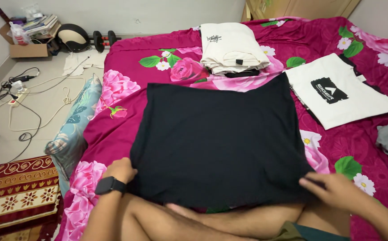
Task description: The recorder folds several T-shirts and a pair of black shorts while sitting on a bed.
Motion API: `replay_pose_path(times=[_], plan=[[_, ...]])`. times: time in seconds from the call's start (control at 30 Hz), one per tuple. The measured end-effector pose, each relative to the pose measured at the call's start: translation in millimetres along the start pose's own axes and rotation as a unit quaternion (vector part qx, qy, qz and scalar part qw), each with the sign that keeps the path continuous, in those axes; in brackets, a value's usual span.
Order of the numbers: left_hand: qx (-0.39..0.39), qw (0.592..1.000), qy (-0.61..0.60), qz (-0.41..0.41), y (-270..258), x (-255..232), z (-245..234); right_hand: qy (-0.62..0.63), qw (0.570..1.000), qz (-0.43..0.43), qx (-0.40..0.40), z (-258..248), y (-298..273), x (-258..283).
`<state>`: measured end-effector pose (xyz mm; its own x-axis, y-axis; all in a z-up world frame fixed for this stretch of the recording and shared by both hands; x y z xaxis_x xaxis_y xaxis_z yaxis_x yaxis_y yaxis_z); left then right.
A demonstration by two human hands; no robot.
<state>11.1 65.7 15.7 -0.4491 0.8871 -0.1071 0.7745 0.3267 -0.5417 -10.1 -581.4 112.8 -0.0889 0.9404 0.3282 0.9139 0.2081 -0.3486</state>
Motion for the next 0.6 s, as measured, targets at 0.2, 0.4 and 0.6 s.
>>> replay_pose_path(times=[0.2,0.4,0.6], plan=[[0.104,0.987,0.113,0.043,43.9,36.9,22.6,-0.092,0.964,-0.046,0.244,40.3,-20.0,13.3],[0.107,0.979,0.166,-0.053,-4.6,14.3,5.3,-0.071,0.925,-0.056,0.368,43.9,-17.7,38.9],[-0.242,0.931,0.193,0.194,-65.9,-142.5,-25.5,-0.091,0.991,-0.064,0.075,32.8,73.5,132.5]])
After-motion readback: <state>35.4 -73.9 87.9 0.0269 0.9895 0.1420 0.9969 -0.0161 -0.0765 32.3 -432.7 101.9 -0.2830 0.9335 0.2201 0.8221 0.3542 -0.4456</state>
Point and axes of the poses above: each hand's wrist, its own y-axis towards the middle knuckle, its own z-axis out of the palm, x = y × z, the point moved 5 cm from there along y, towards the middle knuckle, and after that the axes turned 13 degrees about x, right-handed, at the moved point
